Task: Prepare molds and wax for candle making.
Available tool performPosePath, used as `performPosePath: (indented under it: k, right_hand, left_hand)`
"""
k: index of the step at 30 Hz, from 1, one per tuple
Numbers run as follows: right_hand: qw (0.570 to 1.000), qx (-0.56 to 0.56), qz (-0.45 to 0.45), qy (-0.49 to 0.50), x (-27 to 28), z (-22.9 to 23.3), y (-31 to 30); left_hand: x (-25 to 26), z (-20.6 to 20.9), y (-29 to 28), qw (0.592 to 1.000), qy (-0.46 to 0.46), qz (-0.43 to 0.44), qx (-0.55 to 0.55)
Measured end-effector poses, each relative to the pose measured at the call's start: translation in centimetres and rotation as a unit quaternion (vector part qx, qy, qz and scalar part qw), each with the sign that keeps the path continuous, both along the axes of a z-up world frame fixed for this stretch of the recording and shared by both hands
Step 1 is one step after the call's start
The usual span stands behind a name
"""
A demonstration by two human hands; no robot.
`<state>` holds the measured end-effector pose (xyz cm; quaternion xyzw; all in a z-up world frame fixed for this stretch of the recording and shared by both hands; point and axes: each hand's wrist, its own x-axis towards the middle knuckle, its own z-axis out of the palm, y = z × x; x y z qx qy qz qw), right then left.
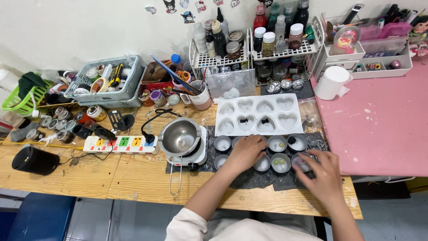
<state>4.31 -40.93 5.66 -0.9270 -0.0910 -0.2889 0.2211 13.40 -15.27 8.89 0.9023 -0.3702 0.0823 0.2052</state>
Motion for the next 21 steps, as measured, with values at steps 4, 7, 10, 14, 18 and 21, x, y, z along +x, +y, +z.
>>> performPosePath:
  k: [4, 7, 10, 14, 18, 21]
  right_hand:
    - [0.998, -0.022, 0.037, 0.043, 0.9, 1.5, 2.6]
    - [0.996, -0.038, 0.052, 0.067, 1.4, 1.7, 3.8]
    - [0.994, -0.036, 0.071, 0.080, 1.9, 1.2, 4.3]
    - [0.995, -0.018, 0.079, 0.059, 2.1, 0.7, 4.4]
    - [0.996, 0.022, 0.079, 0.023, 2.0, 0.2, 4.1]
    - [0.994, 0.078, 0.070, 0.028, 1.6, -1.0, 3.3]
  left_hand:
    - [1.5, -0.6, 0.3, 0.999, 0.027, 0.013, 0.009]
    - [2.3, -1.0, 1.1, 0.999, 0.037, 0.031, 0.005]
    - [2.6, -1.6, 1.8, 0.997, 0.000, 0.077, -0.012]
    - [2.3, -2.9, 2.0, 0.997, -0.018, 0.075, -0.008]
    - [1.5, -3.3, 1.6, 0.997, -0.001, 0.080, 0.024]
    - [1.4, -3.9, 1.2, 0.995, 0.020, 0.076, 0.067]
